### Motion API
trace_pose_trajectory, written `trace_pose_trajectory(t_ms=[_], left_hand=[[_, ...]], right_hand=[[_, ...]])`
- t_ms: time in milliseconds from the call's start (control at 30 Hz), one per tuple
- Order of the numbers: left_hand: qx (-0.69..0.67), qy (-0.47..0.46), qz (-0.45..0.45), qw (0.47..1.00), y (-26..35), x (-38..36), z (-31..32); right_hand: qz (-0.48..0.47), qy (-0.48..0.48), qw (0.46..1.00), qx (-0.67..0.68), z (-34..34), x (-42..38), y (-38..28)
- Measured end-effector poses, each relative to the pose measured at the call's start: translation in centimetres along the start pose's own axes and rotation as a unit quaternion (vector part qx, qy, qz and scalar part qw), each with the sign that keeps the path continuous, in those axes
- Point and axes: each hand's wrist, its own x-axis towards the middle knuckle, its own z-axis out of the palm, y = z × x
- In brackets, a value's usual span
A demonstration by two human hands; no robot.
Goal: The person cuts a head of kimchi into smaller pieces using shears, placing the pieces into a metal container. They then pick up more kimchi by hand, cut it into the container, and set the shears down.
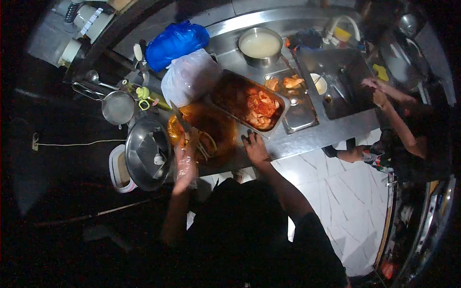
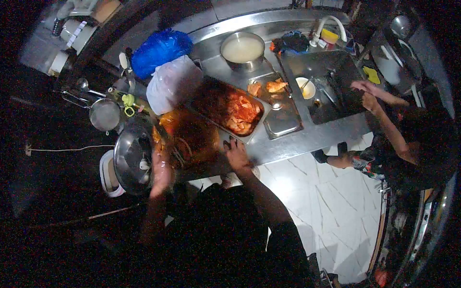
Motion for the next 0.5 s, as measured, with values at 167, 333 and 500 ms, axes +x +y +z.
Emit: trace_pose_trajectory(t_ms=[167, 333, 500], left_hand=[[-0.049, -0.018, -0.016, 0.999, -0.3, 0.7, 0.6], [-0.020, -0.021, 0.000, 1.000, -0.6, 1.3, -0.1], [-0.065, 0.016, 0.017, 0.998, -0.9, 1.4, 0.4]], right_hand=[[-0.043, 0.013, 0.999, -0.013, 2.6, -1.0, 0.4], [-0.005, -0.014, 1.000, -0.019, 3.5, -0.1, 0.5], [-0.024, -0.029, 0.997, -0.069, 1.3, -0.2, 0.1]])
